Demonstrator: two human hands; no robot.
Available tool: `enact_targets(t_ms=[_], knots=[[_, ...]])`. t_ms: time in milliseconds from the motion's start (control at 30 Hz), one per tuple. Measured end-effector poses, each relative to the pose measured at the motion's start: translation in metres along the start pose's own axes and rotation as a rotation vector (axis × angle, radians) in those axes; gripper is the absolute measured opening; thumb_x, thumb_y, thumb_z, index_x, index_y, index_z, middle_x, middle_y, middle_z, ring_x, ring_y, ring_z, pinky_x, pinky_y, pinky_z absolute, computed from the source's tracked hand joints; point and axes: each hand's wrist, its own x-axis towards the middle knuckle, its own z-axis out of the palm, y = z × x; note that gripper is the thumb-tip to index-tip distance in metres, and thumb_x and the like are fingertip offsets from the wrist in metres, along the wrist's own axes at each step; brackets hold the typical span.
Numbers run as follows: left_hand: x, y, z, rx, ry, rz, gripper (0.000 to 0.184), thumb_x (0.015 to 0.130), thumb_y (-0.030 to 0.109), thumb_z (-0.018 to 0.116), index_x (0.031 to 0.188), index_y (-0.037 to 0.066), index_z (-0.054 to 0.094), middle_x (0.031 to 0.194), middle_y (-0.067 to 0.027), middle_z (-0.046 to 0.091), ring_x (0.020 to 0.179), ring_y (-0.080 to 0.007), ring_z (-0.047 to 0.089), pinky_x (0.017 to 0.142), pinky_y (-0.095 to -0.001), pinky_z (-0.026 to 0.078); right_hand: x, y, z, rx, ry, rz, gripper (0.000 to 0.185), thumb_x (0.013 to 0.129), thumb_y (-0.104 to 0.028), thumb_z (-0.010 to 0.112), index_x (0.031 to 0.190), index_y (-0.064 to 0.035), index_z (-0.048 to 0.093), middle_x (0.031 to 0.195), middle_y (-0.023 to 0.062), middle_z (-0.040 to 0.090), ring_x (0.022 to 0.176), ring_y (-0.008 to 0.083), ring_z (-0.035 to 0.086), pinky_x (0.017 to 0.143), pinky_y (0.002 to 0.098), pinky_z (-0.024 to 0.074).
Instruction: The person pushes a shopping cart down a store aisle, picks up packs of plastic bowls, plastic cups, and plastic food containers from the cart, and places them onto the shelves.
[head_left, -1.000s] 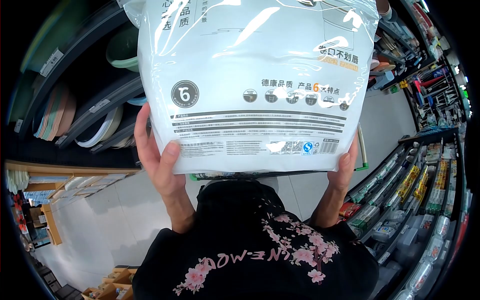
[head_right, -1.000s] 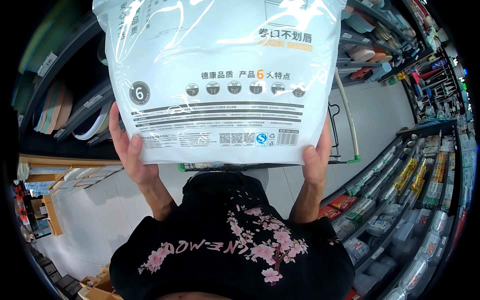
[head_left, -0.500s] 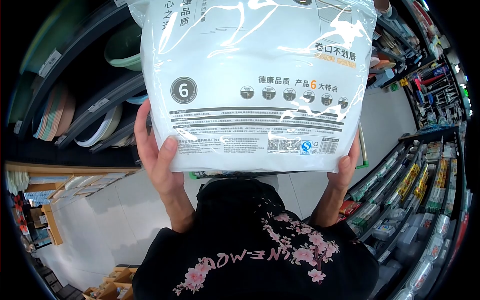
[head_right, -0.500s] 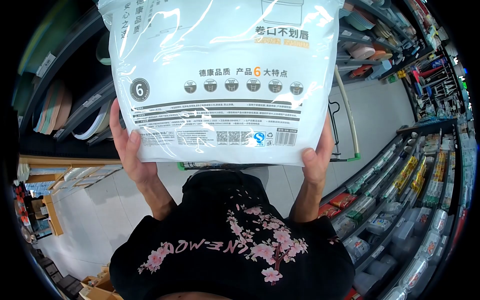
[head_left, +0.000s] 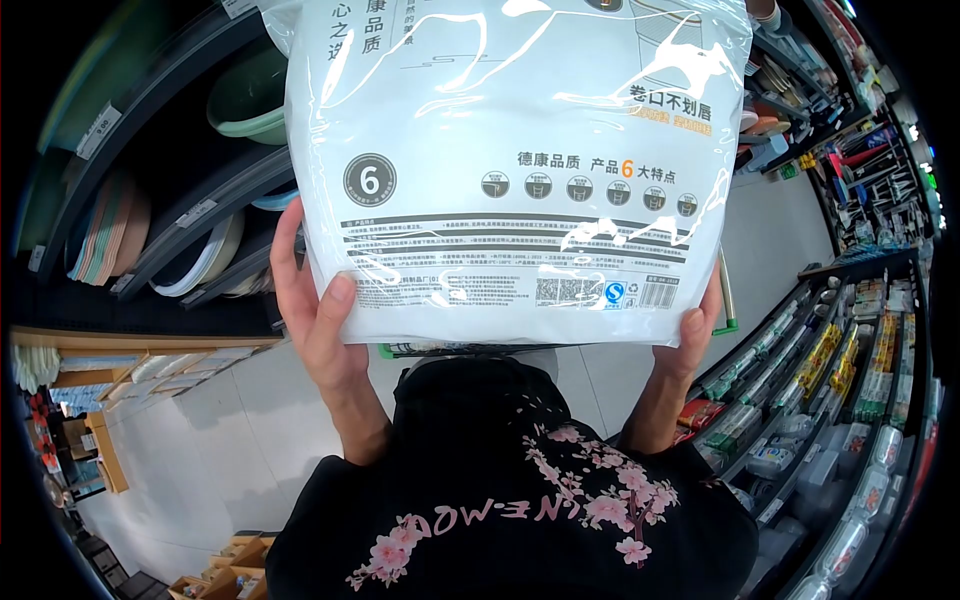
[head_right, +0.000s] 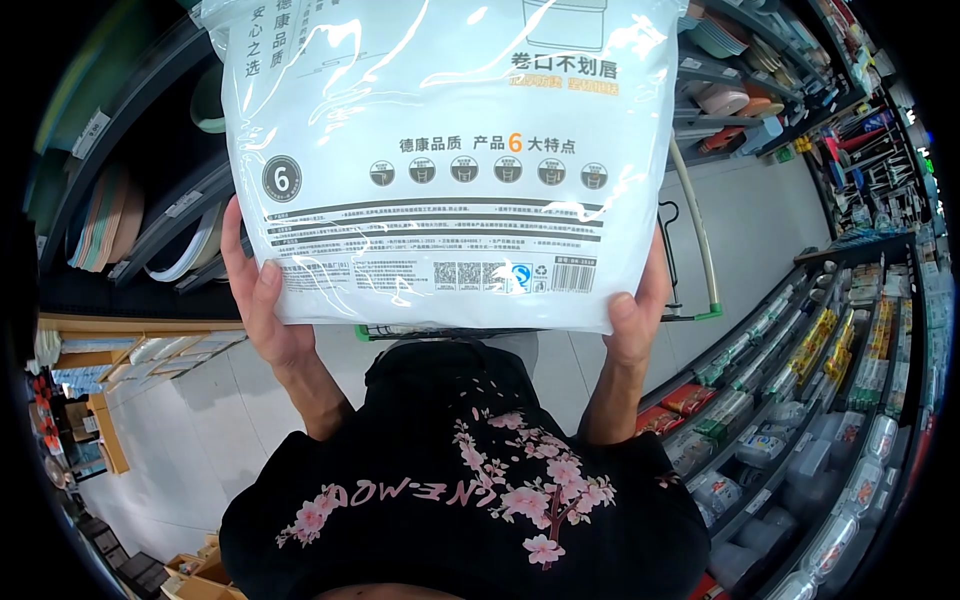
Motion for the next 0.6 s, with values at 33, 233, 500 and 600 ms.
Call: enact_targets(t_ms=[33, 233, 500, 600], knots=[[-0.0001, 0.0000, 0.0002, 0.000, 0.000, -0.001, 0.082, 0.082, 0.019, 0.066, 0.148, -0.002, 0.022, 0.127, -0.0339, 0.052, 0.115, -0.0325, 0.061, 0.096, -0.0417, 0.052, -0.0002, 0.0006, -0.0005, 0.000, 0.000, 0.000, 0.106, 0.079, -0.065, 0.064, 0.143, 0.0131, 0.030, 0.131, 0.0241, 0.049, 0.122, 0.0296, 0.053, 0.101, 0.0378, 0.0430], [-0.0008, -0.0013, 0.0003, 0.002, -0.006, 0.005, 0.082, 0.082, 0.019, 0.065, 0.148, -0.003, 0.023, 0.126, -0.0339, 0.053, 0.113, -0.0324, 0.062, 0.095, -0.0417, 0.053, -0.0021, 0.0011, -0.0028, 0.004, 0.011, -0.002, 0.106, 0.079, -0.064, 0.064, 0.143, 0.0127, 0.031, 0.131, 0.0239, 0.049, 0.122, 0.0297, 0.053, 0.100, 0.0377, 0.0435], [-0.0025, -0.0008, 0.0013, -0.005, -0.011, 0.008, 0.081, 0.082, 0.019, 0.065, 0.148, -0.003, 0.024, 0.127, -0.0338, 0.053, 0.113, -0.0322, 0.063, 0.094, -0.0415, 0.053, -0.0035, 0.0027, -0.0044, 0.036, -0.009, -0.013, 0.102, 0.081, -0.061, 0.064, 0.143, 0.0126, 0.030, 0.131, 0.0237, 0.049, 0.122, 0.0294, 0.053, 0.100, 0.0376, 0.0441], [-0.0031, -0.0007, 0.0008, 0.007, -0.003, 0.002, 0.081, 0.082, 0.019, 0.065, 0.148, -0.002, 0.024, 0.128, -0.0335, 0.052, 0.114, -0.0323, 0.062, 0.095, -0.0415, 0.053, -0.0037, 0.0024, -0.0032, 0.044, -0.004, -0.014, 0.101, 0.081, -0.060, 0.064, 0.144, 0.0122, 0.029, 0.132, 0.0236, 0.049, 0.122, 0.0291, 0.053, 0.100, 0.0374, 0.0444]])
